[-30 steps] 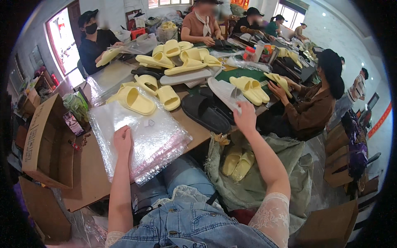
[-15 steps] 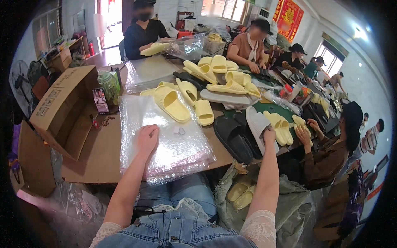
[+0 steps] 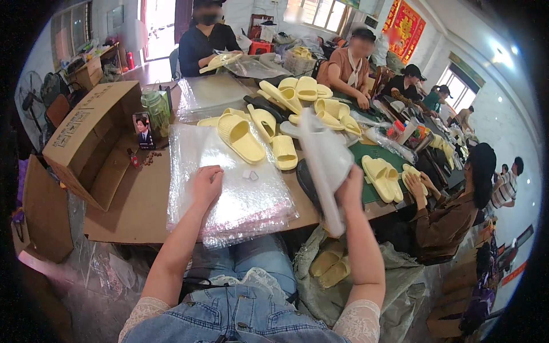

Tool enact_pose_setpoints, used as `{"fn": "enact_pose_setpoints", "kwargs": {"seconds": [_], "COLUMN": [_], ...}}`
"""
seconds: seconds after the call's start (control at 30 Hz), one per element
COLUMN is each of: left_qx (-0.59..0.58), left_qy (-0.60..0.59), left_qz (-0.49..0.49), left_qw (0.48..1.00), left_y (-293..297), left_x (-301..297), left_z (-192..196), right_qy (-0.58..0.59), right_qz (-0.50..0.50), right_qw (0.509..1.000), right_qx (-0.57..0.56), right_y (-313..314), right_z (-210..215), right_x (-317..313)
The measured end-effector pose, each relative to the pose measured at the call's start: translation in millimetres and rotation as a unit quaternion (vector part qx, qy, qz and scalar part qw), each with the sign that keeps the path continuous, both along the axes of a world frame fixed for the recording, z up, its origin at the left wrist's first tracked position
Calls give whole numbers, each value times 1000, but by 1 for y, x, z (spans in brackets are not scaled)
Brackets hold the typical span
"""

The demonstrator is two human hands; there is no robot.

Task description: The person wraps pairs of yellow and white plastic slippers in clear plastic bags at a factory workstation. They pick up slippers from a pile, place them into bags, and set the packaged items aside.

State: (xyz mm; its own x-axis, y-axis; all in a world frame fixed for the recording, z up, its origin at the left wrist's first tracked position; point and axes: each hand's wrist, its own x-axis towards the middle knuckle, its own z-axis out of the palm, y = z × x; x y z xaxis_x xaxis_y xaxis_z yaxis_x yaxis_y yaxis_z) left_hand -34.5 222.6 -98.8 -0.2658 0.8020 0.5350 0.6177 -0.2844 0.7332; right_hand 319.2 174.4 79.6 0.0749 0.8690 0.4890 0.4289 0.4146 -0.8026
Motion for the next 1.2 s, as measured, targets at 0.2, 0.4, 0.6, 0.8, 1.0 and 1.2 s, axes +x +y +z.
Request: {"fn": "enact_pose_setpoints", "kwargs": {"seconds": [0.2, 0.4, 0.6, 0.8, 1.0, 1.2], "left_qx": [12, -107, -77, -49, -10, -24], "left_qy": [13, -749, -741, -23, 27, 7], "left_qz": [9, -262, -171, -14, 4, -18], "left_qw": [1000, 599, 645, 998, 1000, 1000], "left_y": [-3, 18, 8, -12, -2, -7], "left_x": [-6, -10, 0, -2, -9, -7], "left_z": [2, -55, -41, 15, -4, 6], "right_qy": [16, -345, -304, -274, -268, -248], "right_qz": [75, 5, 54, -51, -69, -71], "right_qw": [997, 939, 949, 959, 960, 966], "right_qx": [-30, 5, -57, -61, -42, -33], "right_y": [47, 53, 67, 47, 50, 48], "right_z": [-88, -133, -136, -130, -153, -153], "right_x": [-127, -196, -186, -169, -174, -173]}}
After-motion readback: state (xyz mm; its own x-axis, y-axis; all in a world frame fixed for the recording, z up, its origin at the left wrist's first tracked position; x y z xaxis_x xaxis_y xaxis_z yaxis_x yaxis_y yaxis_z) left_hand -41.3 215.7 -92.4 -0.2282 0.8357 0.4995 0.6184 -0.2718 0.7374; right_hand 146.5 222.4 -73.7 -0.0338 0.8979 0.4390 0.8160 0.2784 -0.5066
